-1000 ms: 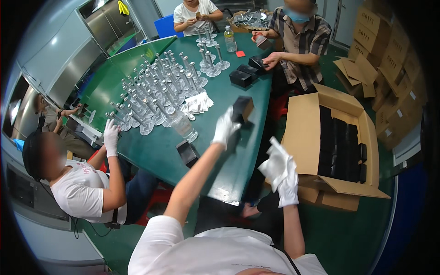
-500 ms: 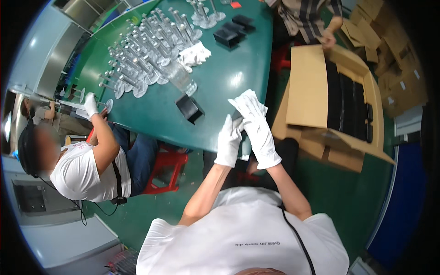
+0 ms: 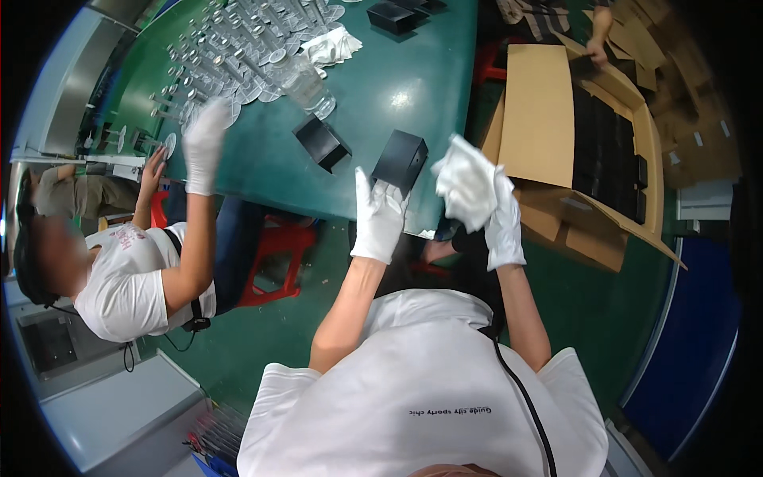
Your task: The person wipes the exterior surfaces of small black rectangular boxes using a white cloth. They handle the boxes one at a time, turning them over to clean all sides, and place the finished items into a cardboard box on the right.
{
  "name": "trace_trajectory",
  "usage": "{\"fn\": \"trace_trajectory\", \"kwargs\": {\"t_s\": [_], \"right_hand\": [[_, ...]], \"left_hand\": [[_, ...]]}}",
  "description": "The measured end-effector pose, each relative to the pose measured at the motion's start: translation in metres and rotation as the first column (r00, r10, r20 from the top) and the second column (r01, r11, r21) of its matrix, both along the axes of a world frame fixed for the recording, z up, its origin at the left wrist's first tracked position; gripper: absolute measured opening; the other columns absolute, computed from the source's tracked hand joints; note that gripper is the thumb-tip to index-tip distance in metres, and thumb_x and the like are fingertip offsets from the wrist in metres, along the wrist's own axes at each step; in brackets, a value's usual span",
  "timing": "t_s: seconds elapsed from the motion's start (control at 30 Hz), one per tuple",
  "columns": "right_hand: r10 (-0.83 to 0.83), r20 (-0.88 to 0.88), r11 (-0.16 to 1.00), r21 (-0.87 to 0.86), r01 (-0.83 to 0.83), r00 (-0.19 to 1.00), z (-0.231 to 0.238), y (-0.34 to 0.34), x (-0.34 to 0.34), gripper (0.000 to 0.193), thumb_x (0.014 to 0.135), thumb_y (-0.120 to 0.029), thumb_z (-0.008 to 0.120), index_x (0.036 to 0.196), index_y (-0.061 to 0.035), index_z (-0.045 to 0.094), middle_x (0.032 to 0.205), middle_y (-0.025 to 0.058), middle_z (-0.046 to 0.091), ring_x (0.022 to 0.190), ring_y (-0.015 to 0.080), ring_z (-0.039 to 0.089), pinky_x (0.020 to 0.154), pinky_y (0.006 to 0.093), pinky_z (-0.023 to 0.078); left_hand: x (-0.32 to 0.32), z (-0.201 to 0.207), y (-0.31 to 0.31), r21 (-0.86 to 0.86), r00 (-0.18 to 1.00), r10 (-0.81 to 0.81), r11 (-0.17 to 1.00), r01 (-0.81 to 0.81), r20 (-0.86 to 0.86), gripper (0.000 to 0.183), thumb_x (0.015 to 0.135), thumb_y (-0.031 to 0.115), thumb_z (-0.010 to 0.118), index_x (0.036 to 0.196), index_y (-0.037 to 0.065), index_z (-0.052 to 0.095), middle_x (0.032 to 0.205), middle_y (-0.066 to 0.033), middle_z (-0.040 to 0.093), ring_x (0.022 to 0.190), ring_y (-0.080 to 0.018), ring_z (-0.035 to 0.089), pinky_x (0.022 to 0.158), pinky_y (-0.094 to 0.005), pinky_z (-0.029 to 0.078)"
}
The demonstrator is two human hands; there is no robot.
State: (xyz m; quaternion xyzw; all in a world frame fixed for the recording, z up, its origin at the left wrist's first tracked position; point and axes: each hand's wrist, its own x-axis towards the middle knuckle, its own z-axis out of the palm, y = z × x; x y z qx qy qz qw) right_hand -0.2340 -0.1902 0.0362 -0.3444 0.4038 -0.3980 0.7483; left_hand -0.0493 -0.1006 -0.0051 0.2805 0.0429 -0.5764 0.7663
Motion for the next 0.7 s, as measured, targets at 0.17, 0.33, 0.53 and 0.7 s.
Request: {"fn": "trace_trajectory", "kwargs": {"t_s": [0.17,0.33,0.53,0.7], "right_hand": [[-0.321,-0.451,0.744,-0.664,-0.072,0.833,-0.092,-0.024,0.037,0.049,0.103,-0.029,0.046,0.142,-0.0002,0.048,0.139,0.0130,0.053,0.121,0.0236,0.053,0.100,0.0359,0.045],[-0.336,-0.423,0.449,-0.857,-0.252,0.842,-0.014,0.020,0.096,0.063,0.090,-0.004,0.052,0.151,-0.0131,0.039,0.157,0.0224,0.032,0.147,0.0437,0.025,0.122,0.0456,0.023],[0.030,-0.436,0.566,-0.734,-0.375,0.899,-0.034,0.079,0.051,0.046,0.094,-0.006,0.058,0.140,-0.0083,0.057,0.151,0.0158,0.044,0.143,0.0296,0.038,0.119,0.0361,0.031],[0.152,-0.354,0.913,-0.308,-0.269,0.923,-0.052,0.070,-0.001,0.049,0.105,-0.034,0.050,0.139,0.0008,0.052,0.123,0.0128,0.066,0.110,0.0222,0.066,0.096,0.0336,0.052]], "left_hand": [[-0.022,0.002,-0.009,0.031,0.992,-0.032,0.999,0.029,0.120,0.020,0.102,0.029,0.057,0.116,0.015,0.060,0.090,0.0005,0.060,0.084,-0.0150,0.059,0.083,-0.0327,0.048],[-0.042,0.039,-0.009,-0.015,0.986,0.019,1.000,-0.022,-0.167,0.028,0.104,0.028,0.051,0.122,0.010,0.060,0.108,-0.0090,0.068,0.101,-0.0222,0.065,0.094,-0.0386,0.053],[-0.013,0.002,-0.006,-0.009,0.998,-0.054,0.998,0.054,0.024,0.031,0.102,0.028,0.055,0.123,0.006,0.061,0.113,-0.0106,0.067,0.101,-0.0237,0.066,0.094,-0.0375,0.054],[-0.011,0.055,-0.002,0.319,0.703,-0.114,0.933,-0.167,0.702,0.027,0.094,0.025,0.071,0.075,0.010,0.059,0.068,0.0073,0.048,0.065,-0.0051,0.039,0.064,-0.0267,0.040]]}}
